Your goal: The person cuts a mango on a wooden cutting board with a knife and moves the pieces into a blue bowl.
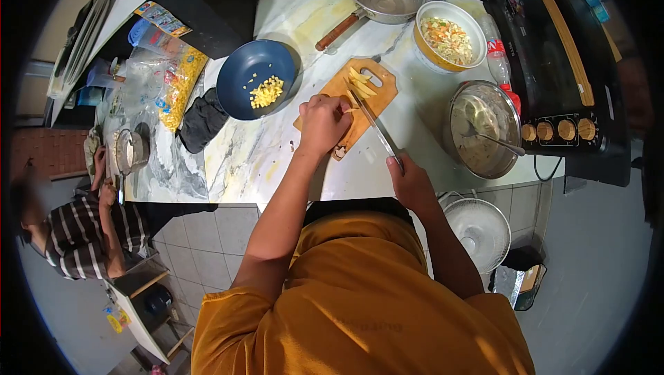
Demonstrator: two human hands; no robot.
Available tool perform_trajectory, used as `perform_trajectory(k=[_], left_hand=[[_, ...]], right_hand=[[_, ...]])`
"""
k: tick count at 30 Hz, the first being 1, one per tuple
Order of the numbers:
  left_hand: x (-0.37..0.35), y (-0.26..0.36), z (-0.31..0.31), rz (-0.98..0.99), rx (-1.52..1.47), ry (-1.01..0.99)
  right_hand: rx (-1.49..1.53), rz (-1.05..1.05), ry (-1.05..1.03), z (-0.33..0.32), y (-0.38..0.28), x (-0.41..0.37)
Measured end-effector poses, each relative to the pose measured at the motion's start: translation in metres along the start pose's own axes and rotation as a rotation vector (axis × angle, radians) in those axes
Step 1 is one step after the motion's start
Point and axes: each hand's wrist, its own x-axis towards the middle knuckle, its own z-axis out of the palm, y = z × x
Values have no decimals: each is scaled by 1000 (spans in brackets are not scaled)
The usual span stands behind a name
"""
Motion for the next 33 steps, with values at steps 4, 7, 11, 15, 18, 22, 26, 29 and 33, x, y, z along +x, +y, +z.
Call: perform_trajectory(k=[4,7,11,15,18,22,26,29,33], left_hand=[[-1,6,0,-10,0,-25],[-4,2,4,17,24,29],[-8,-2,8,4,51,38],[-12,-3,11,-46,70,81],[-14,-4,14,-82,57,108],[-16,-3,17,-100,39,143],[-17,-2,18,-121,19,137],[-17,-3,19,-140,3,147],[-17,-2,20,-151,15,151]], right_hand=[[63,20,-3,-4,5,-3],[60,5,-10,-2,8,-3],[36,5,-15,1,7,-1],[25,3,-19,2,3,-1],[-20,-14,1,4,2,-1],[-41,-34,-7,7,4,0],[-94,-49,3,6,-1,-1],[-133,-65,23,5,-5,-3],[-233,-71,51,12,0,0]])
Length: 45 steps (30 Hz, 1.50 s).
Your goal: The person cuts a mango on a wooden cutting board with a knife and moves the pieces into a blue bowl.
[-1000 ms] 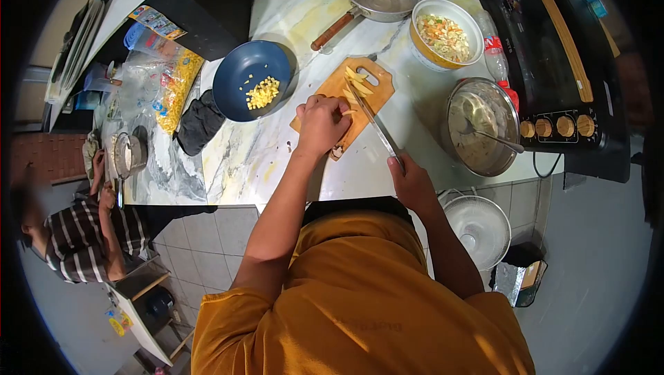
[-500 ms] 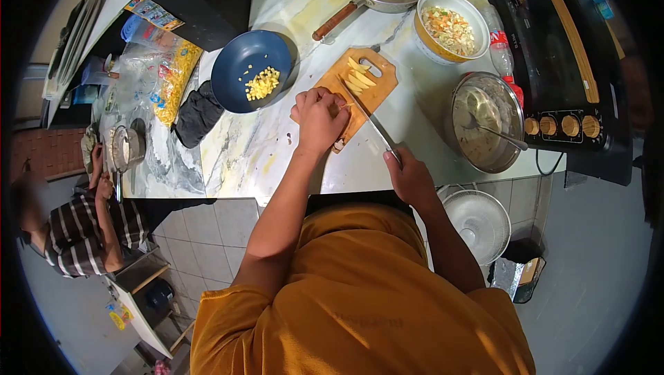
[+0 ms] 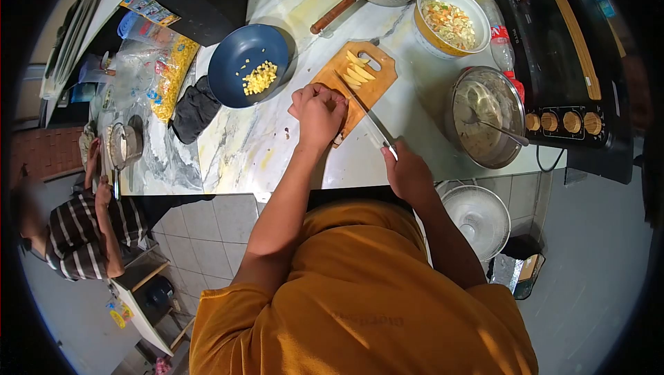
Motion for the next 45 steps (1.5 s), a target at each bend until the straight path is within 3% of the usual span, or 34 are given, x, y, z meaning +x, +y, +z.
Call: perform_trajectory(k=[21,36,41,45], left_hand=[[-9,1,3,-3,9,85],[-7,-1,4,-15,-33,76],[-6,-3,5,-21,-19,97],[-7,-2,3,-9,-71,69]], right_hand=[[23,87,-71,-15,-9,-11],[-86,-21,53,11,0,-8],[-26,84,-118,-19,-6,-18],[-36,86,-84,-19,-3,-21]])
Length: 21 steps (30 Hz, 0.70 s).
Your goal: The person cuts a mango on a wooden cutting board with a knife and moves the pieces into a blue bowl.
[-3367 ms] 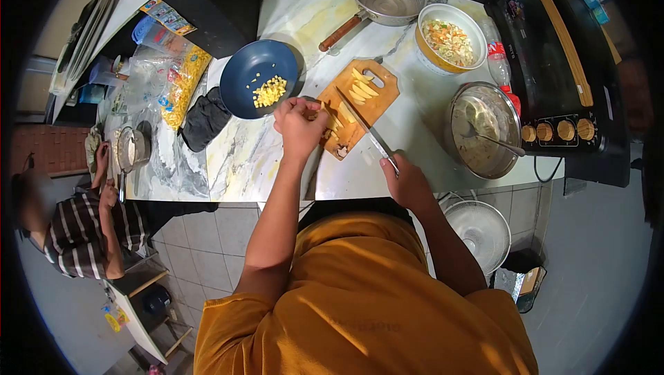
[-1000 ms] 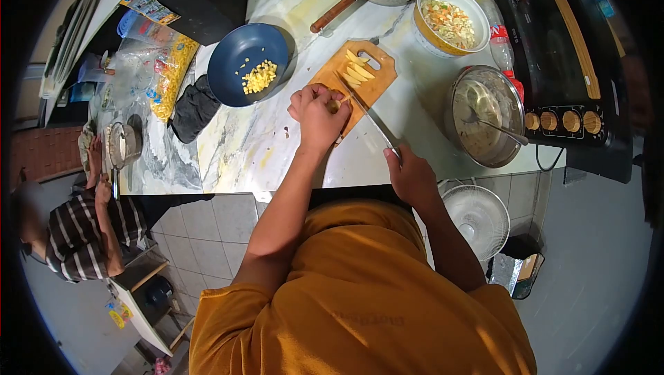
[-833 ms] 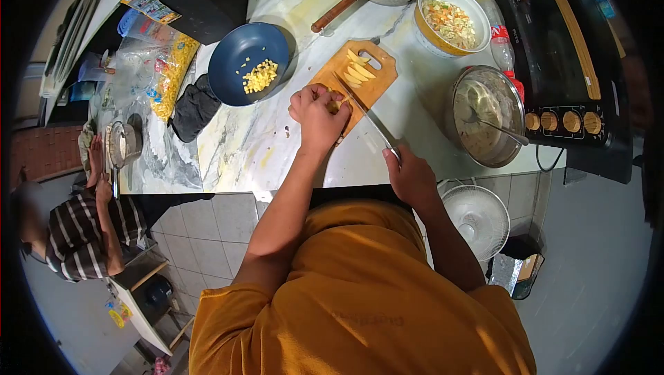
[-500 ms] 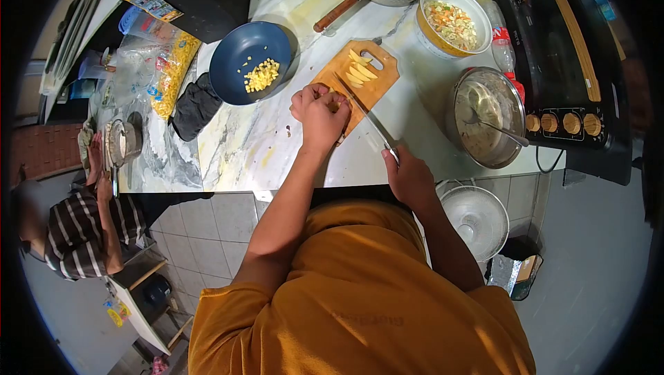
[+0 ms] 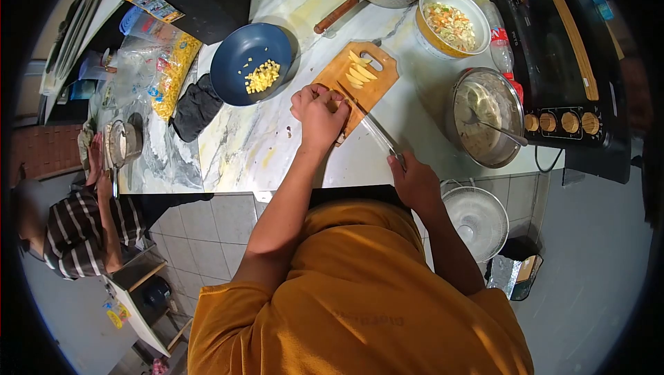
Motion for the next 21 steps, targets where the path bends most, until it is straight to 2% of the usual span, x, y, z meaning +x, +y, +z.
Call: perform_trajectory(k=[8,11,13,17,19,21], left_hand=[[3,4,-13,-27,-92,50],[5,-1,-19,36,-135,2],[6,-1,-25,176,-45,-98],[11,2,-29,221,56,-114],[13,4,-31,239,128,-185],[15,0,-30,253,69,-150]], right_hand=[[-10,-43,97,13,2,6],[-50,-51,113,15,2,8],[-49,-82,127,16,3,9],[-46,-135,167,16,3,9],[-46,-129,162,14,0,9],[-45,-121,159,12,-2,8]])
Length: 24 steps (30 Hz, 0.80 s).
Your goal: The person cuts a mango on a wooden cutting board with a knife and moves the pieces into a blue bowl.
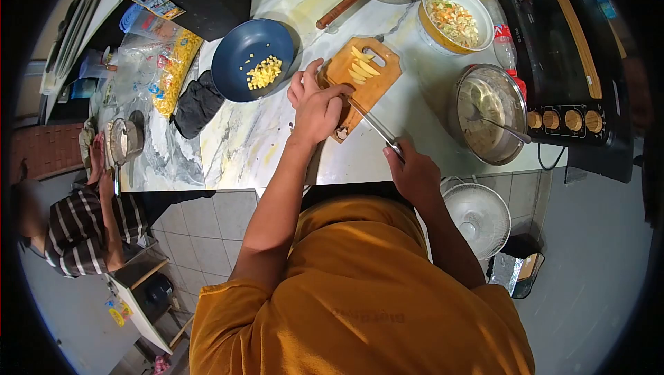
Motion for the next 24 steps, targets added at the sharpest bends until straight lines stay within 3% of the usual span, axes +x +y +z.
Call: perform_trajectory(k=[7,13,24], left_hand=[[0,-7,8,-110,-162,241],[-3,-1,12,-86,-2,120],[-2,2,28,-95,51,140]], right_hand=[[90,67,-38,-2,5,1],[134,122,-73,-3,9,5],[171,132,-76,-3,9,8]])
